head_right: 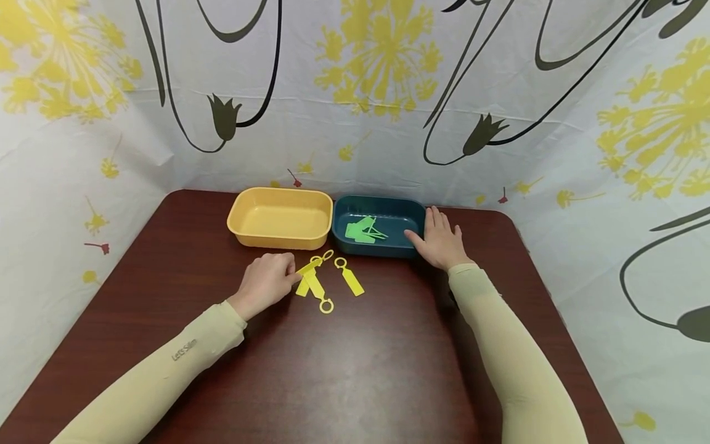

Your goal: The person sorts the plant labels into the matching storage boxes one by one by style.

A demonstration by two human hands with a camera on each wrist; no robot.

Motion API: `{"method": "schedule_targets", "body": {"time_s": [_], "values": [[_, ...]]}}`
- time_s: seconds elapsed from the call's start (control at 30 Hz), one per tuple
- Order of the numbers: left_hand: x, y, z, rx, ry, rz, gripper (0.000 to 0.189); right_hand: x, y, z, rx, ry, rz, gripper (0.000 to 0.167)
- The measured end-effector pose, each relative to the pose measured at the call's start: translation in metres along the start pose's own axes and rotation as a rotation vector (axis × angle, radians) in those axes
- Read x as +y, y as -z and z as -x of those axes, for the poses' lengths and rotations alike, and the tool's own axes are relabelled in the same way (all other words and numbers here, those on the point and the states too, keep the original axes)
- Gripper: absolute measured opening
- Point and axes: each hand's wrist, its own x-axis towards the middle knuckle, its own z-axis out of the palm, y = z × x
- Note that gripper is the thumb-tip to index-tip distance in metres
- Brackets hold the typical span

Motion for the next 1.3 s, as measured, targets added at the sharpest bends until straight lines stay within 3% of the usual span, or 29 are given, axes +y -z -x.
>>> {"method": "schedule_targets", "body": {"time_s": [0.4,0.77,1.1,1.3], "values": [[-0.001,0.032,0.000,0.148,-0.029,0.087,0.027,-0.002,0.000,0.001,-0.012,-0.006,0.003,0.105],[-0.019,0.052,-0.024,0.244,0.029,0.163,0.020,-0.001,-0.001,0.000,-0.005,-0.008,0.005,0.106],[-0.036,0.054,-0.038,0.232,0.106,0.190,0.017,-0.001,0.000,0.002,-0.001,-0.007,0.007,0.105],[-0.045,0.056,-0.051,0.223,0.110,0.152,0.017,-0.001,0.000,0.002,0.004,-0.008,0.010,0.105]]}}
